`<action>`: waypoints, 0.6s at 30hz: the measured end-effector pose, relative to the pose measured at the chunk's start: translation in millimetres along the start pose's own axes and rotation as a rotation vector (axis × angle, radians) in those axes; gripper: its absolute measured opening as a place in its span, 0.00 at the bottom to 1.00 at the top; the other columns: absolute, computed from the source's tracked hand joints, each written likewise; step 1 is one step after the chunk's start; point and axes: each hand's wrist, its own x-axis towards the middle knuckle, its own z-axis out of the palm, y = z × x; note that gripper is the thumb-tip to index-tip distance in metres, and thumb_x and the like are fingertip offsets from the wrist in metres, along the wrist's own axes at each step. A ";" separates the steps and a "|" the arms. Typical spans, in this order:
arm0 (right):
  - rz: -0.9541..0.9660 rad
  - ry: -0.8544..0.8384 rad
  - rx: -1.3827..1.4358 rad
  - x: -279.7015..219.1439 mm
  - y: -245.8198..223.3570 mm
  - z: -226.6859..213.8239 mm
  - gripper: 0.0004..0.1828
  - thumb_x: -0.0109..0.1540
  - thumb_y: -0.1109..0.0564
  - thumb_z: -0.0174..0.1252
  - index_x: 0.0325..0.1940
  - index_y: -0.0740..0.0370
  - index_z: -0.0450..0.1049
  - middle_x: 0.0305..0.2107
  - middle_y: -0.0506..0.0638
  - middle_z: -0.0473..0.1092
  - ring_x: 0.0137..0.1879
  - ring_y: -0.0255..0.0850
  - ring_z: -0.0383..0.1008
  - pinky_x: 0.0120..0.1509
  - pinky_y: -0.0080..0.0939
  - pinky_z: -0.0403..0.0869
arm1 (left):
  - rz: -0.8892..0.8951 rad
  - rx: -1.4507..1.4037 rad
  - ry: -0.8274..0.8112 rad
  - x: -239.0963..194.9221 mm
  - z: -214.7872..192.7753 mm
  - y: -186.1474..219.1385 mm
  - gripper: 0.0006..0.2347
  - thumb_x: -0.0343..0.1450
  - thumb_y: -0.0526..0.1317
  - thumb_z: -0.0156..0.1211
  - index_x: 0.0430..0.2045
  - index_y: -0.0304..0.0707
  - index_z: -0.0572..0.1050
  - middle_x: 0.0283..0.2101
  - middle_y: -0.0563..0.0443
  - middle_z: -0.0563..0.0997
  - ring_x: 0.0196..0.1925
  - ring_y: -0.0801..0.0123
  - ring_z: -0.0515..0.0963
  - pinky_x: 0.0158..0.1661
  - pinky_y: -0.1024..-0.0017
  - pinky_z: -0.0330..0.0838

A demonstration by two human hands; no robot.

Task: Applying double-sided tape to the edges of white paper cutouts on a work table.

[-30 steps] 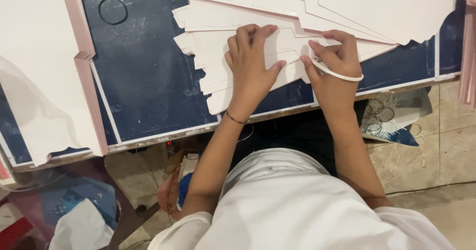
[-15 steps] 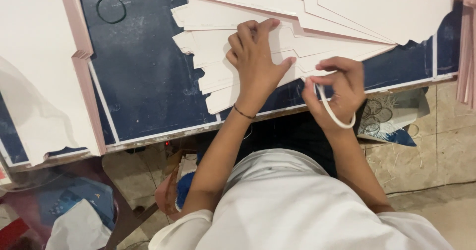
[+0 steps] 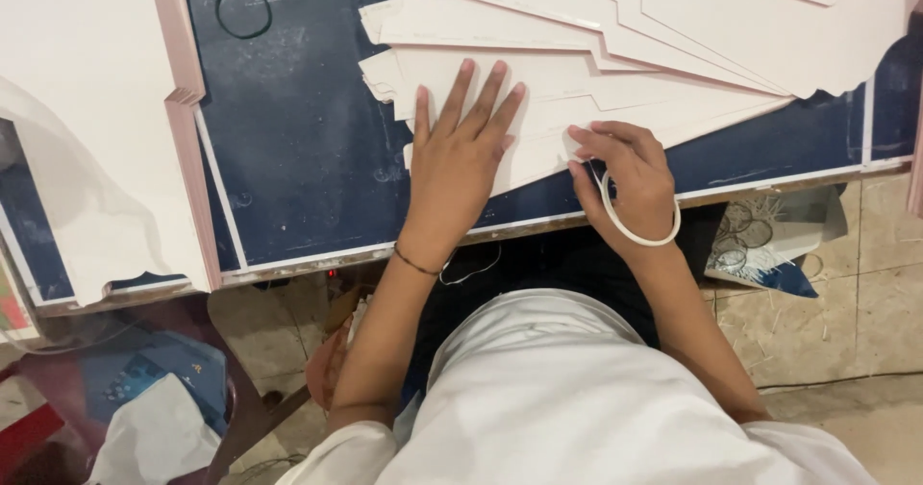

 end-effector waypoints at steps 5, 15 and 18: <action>0.018 0.029 -0.001 -6.1 5.6 3.4 0.21 0.72 0.72 0.67 0.68 0.66 0.76 0.62 0.69 0.74 0.51 0.45 0.83 0.72 0.53 0.77 | 0.036 0.021 -0.033 21.1 6.1 -12.1 0.27 0.87 0.44 0.66 0.81 0.58 0.58 0.84 0.60 0.54 0.87 0.57 0.47 0.80 0.34 0.43; 0.055 0.103 -0.080 -0.5 4.6 15.5 0.13 0.72 0.70 0.68 0.60 0.66 0.78 0.54 0.62 0.80 0.64 0.52 0.80 0.74 0.51 0.71 | -0.006 0.044 -0.034 58.6 16.8 -28.7 0.31 0.88 0.49 0.75 0.82 0.63 0.57 0.84 0.57 0.48 0.86 0.56 0.41 0.80 0.32 0.38; 0.064 0.124 -0.061 1.1 1.1 16.3 0.13 0.72 0.71 0.69 0.60 0.66 0.79 0.51 0.58 0.81 0.65 0.53 0.80 0.73 0.51 0.74 | -0.039 -0.054 0.033 65.7 19.7 -34.8 0.26 0.85 0.39 0.69 0.79 0.52 0.63 0.82 0.43 0.54 0.85 0.54 0.49 0.80 0.37 0.45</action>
